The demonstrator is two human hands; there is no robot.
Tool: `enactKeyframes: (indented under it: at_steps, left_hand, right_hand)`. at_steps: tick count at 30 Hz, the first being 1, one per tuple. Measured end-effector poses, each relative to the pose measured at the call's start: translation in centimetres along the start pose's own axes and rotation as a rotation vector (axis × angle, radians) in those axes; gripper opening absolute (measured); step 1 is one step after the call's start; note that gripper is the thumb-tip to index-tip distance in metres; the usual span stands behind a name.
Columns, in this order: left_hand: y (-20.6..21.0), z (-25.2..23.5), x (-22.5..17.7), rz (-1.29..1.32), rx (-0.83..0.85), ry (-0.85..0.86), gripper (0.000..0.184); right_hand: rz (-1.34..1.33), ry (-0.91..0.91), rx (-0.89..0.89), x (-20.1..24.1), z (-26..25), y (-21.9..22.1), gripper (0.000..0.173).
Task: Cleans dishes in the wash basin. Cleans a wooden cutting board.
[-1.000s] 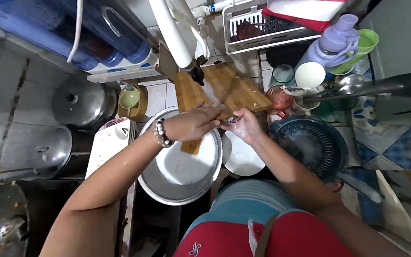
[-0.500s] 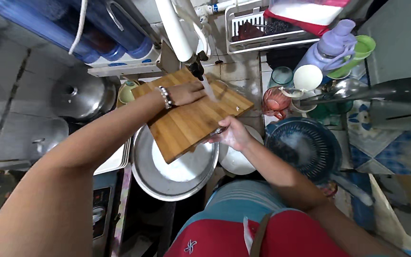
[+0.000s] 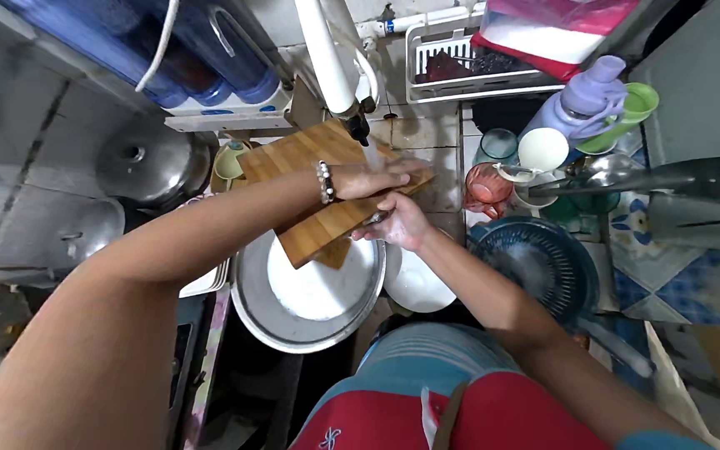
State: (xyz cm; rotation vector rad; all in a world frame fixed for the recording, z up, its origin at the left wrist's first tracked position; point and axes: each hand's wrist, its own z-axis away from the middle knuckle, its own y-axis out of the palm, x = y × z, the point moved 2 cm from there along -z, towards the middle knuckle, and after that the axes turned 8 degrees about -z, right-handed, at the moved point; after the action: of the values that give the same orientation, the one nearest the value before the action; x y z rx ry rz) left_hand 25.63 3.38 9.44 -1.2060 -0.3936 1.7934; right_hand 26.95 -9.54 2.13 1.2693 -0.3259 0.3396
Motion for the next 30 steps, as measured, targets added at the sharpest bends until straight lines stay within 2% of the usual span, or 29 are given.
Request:
enactKeyframes:
  at_steps: [3, 6, 9, 12, 13, 16, 18, 19, 21, 24, 27, 30]
  left_hand:
    - [-0.7, -0.8, 5.1, -0.212, -0.14, -0.031, 0.066]
    - [-1.5, -0.3, 11.4, -0.209, -0.24, -0.219, 0.07]
    - [-1.6, 1.0, 13.7, -0.045, -0.28, -0.426, 0.067]
    - [-1.4, 0.5, 15.3, -0.024, -0.31, -0.647, 0.068]
    - [-1.5, 0.0, 15.4, 0.012, -0.37, -0.646, 0.069]
    - [-2.5, -3.6, 16.3, 0.369, -0.656, -0.354, 0.066]
    - [-4.1, -6.1, 14.2, 0.649, -0.652, -0.378, 0.068]
    - [-4.8, -6.9, 13.1, 0.623, -0.664, -0.445, 0.061]
    - [-6.0, -7.4, 10.2, 0.339, -0.667, -0.583, 0.054]
    - [-6.7, -7.3, 6.5, -0.133, -0.619, -0.713, 0.062]
    - [-6.2, -7.4, 4.2, -0.211, -0.636, -0.818, 0.07]
    - [-5.9, -7.3, 5.0, -0.254, -0.629, -0.767, 0.075]
  right_hand:
    - [0.064, -0.03, -0.038, 0.6, 1.7, 0.3, 0.035]
    - [0.094, -0.102, -0.064, 1.5, 4.3, 0.2, 0.036]
    - [0.081, -0.145, -0.148, 2.5, 7.6, 0.4, 0.037]
    - [0.162, -0.177, -0.317, 3.3, 11.3, 1.5, 0.039]
    - [0.184, -0.197, -0.344, 3.5, 12.3, 1.7, 0.04]
    - [0.169, -0.25, -0.352, 4.2, 14.4, 2.0, 0.037]
    - [0.17, -0.277, -0.378, 4.3, 15.1, 2.3, 0.037]
    - [0.171, -0.289, -0.387, 4.2, 15.3, 2.4, 0.036]
    - [0.176, -0.311, -0.391, 4.2, 15.6, 2.6, 0.034]
    - [0.205, -0.35, -0.394, 4.1, 15.9, 2.9, 0.033]
    - [0.247, -0.373, -0.425, 3.9, 15.7, 3.3, 0.03]
    - [0.267, -0.388, -0.433, 3.7, 15.2, 3.8, 0.024]
